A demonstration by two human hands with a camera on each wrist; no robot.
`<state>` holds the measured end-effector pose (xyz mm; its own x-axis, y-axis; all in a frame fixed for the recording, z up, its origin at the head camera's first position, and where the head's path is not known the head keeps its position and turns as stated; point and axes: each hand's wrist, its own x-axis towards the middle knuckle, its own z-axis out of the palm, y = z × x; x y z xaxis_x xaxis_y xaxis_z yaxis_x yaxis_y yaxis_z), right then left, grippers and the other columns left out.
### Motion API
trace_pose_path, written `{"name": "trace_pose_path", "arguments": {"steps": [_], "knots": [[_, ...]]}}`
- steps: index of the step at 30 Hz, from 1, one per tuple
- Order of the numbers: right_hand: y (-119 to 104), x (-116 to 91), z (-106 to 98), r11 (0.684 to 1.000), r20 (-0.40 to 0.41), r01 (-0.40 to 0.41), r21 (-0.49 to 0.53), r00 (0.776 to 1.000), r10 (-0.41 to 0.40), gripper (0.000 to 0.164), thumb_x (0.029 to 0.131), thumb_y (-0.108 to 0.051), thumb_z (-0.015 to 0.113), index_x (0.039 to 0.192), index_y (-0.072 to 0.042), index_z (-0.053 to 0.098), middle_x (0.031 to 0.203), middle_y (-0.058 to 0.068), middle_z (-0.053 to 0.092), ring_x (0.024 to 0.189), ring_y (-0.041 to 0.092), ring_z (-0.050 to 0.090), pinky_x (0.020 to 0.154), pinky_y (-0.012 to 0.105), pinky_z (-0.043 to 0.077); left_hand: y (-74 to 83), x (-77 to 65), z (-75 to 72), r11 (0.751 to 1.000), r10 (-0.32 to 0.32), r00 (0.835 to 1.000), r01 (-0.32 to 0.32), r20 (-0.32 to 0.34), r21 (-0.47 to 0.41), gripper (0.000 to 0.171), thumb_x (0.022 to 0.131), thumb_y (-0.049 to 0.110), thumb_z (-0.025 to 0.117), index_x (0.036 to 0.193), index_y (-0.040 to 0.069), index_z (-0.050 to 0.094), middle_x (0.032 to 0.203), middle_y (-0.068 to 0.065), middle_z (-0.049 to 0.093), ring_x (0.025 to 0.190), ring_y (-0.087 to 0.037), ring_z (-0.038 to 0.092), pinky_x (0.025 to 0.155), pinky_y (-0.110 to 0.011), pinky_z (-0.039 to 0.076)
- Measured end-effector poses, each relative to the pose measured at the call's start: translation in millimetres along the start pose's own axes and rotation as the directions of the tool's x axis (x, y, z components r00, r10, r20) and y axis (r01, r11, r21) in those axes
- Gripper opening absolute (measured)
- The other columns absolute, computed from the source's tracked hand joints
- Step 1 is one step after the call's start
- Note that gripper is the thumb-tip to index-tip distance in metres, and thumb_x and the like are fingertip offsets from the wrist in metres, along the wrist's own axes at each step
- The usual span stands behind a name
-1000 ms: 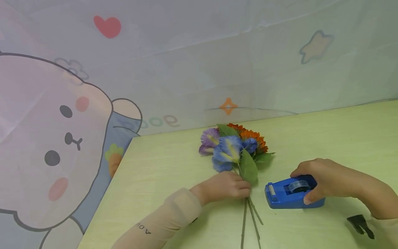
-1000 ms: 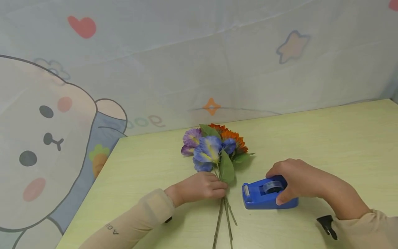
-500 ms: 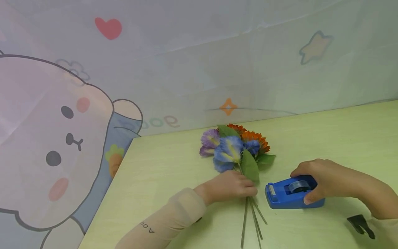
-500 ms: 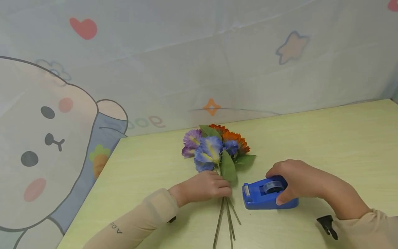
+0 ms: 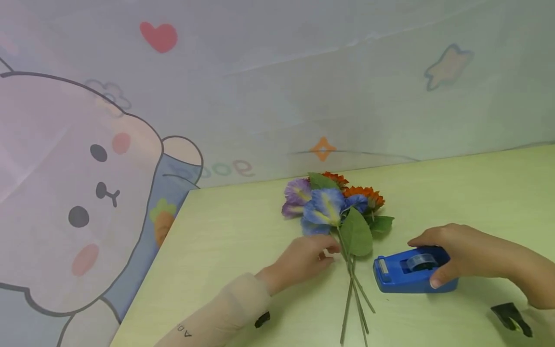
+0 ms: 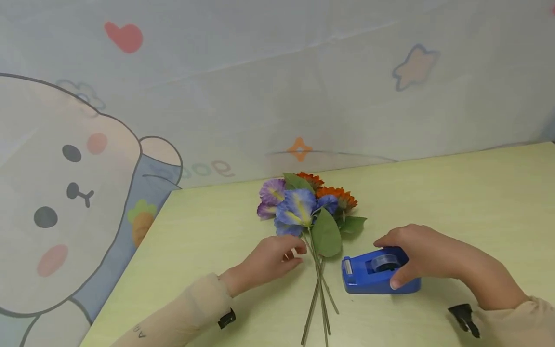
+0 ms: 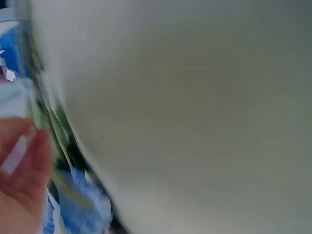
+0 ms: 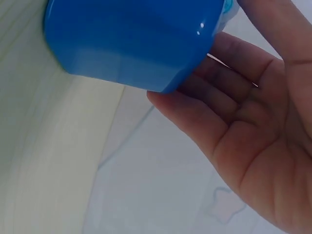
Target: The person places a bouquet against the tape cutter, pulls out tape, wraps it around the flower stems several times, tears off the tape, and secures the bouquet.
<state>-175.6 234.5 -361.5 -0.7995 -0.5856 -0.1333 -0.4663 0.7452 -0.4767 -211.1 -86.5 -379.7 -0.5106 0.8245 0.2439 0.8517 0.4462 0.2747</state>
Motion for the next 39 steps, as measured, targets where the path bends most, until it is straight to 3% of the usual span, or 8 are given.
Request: {"name": "trace_pose_path", "arguments": {"steps": [3, 6, 10, 15, 19, 24, 29, 39], "knots": [[-8, -1, 0, 1.0, -0.051, -0.001, -0.023, 0.999, -0.001, 0.077, 0.067, -0.046, 0.077, 0.122, 0.003, 0.057, 0.118, 0.018, 0.059, 0.105, 0.04, 0.055, 0.078, 0.051, 0.049, 5.6, -5.7, 2.8, 0.896, -0.323, 0.944, 0.329, 0.068, -0.3, 0.01, 0.086, 0.006, 0.066, 0.096, 0.006, 0.065, 0.092, -0.002, 0.067, 0.081, -0.006, 0.062, 0.072, -0.011, 0.046], [-26, 0, 5, 0.991, -0.274, 0.056, -0.124, 0.958, -0.088, 0.056, 0.072, -0.034, 0.078, 0.114, -0.001, 0.063, 0.109, 0.011, 0.064, 0.095, 0.029, 0.062, 0.072, 0.042, 0.052, 13.2, -9.3, 4.7, 0.63, -0.512, 0.843, 0.5, 0.166, -0.594, 0.014, 0.085, 0.005, 0.066, 0.098, 0.0, 0.065, 0.092, -0.007, 0.068, 0.083, -0.011, 0.063, 0.074, -0.02, 0.05], [-59, 5, 27, 0.975, -0.545, 0.19, -0.113, 0.809, -0.221, 0.024, 0.071, -0.006, 0.078, 0.094, -0.009, 0.07, 0.086, -0.005, 0.067, 0.068, 0.002, 0.059, 0.055, 0.02, 0.048, 23.1, -8.5, 6.1, 0.283, -0.612, 0.743, 0.527, 0.272, -0.802, 0.022, 0.085, -0.001, 0.064, 0.106, -0.008, 0.061, 0.094, -0.018, 0.068, 0.087, -0.024, 0.066, 0.076, -0.03, 0.054], [-88, 6, 61, 0.905, -0.292, 0.151, 0.397, 0.956, -0.032, 0.022, 0.085, -0.009, 0.067, 0.106, -0.003, 0.066, 0.096, 0.0, 0.067, 0.078, 0.003, 0.06, 0.062, 0.02, 0.051, 32.2, -4.1, 9.5, 0.103, -0.651, 0.673, 0.536, 0.351, -0.838, 0.026, 0.089, -0.001, 0.058, 0.111, -0.013, 0.058, 0.098, -0.022, 0.066, 0.094, -0.031, 0.065, 0.079, -0.034, 0.053], [-93, 3, 77, 0.742, -0.073, -0.053, 0.668, 0.988, 0.136, 0.039, 0.089, -0.01, 0.062, 0.123, 0.007, 0.054, 0.118, 0.019, 0.059, 0.101, 0.025, 0.061, 0.075, 0.029, 0.053, 38.9, -3.4, 10.4, 0.026, -0.656, 0.629, 0.57, 0.417, -0.821, 0.027, 0.091, -0.001, 0.056, 0.114, -0.014, 0.056, 0.102, -0.023, 0.065, 0.097, -0.033, 0.063, 0.081, -0.036, 0.053], [-95, 4, 82, 0.661, -0.06, -0.08, 0.746, 0.981, 0.186, 0.047, 0.089, -0.008, 0.059, 0.128, 0.015, 0.045, 0.129, 0.029, 0.048, 0.114, 0.039, 0.052, 0.081, 0.032, 0.052, 45.2, -4.2, 8.9, -0.016, -0.661, 0.596, 0.596, 0.455, -0.803, 0.026, 0.092, 0.0, 0.055, 0.114, -0.012, 0.057, 0.101, -0.021, 0.065, 0.096, -0.033, 0.064, 0.08, -0.035, 0.053], [-101, 15, 80, 0.588, 0.031, -0.189, 0.786, 0.963, 0.268, 0.059, 0.091, -0.009, 0.056, 0.133, 0.021, 0.028, 0.134, 0.035, 0.038, 0.12, 0.045, 0.044, 0.087, 0.039, 0.049, 43.6, -2.8, 8.7, -0.026, -0.648, 0.599, 0.601, 0.471, -0.799, 0.027, 0.093, 0.001, 0.054, 0.116, -0.013, 0.055, 0.1, -0.021, 0.065, 0.096, -0.032, 0.064, 0.081, -0.035, 0.053], [-114, 37, 79, 0.303, 0.179, -0.307, 0.902, 0.905, 0.386, 0.061, 0.091, -0.002, 0.048, 0.135, 0.024, 0.015, 0.137, 0.039, 0.027, 0.125, 0.045, 0.035, 0.088, 0.042, 0.047, 37.9, 8.0, 10.1, 0.001, -0.668, 0.591, 0.61, 0.453, -0.793, 0.023, 0.092, 0.005, 0.058, 0.107, -0.012, 0.061, 0.094, -0.019, 0.067, 0.089, -0.026, 0.066, 0.079, -0.033, 0.053]]}}
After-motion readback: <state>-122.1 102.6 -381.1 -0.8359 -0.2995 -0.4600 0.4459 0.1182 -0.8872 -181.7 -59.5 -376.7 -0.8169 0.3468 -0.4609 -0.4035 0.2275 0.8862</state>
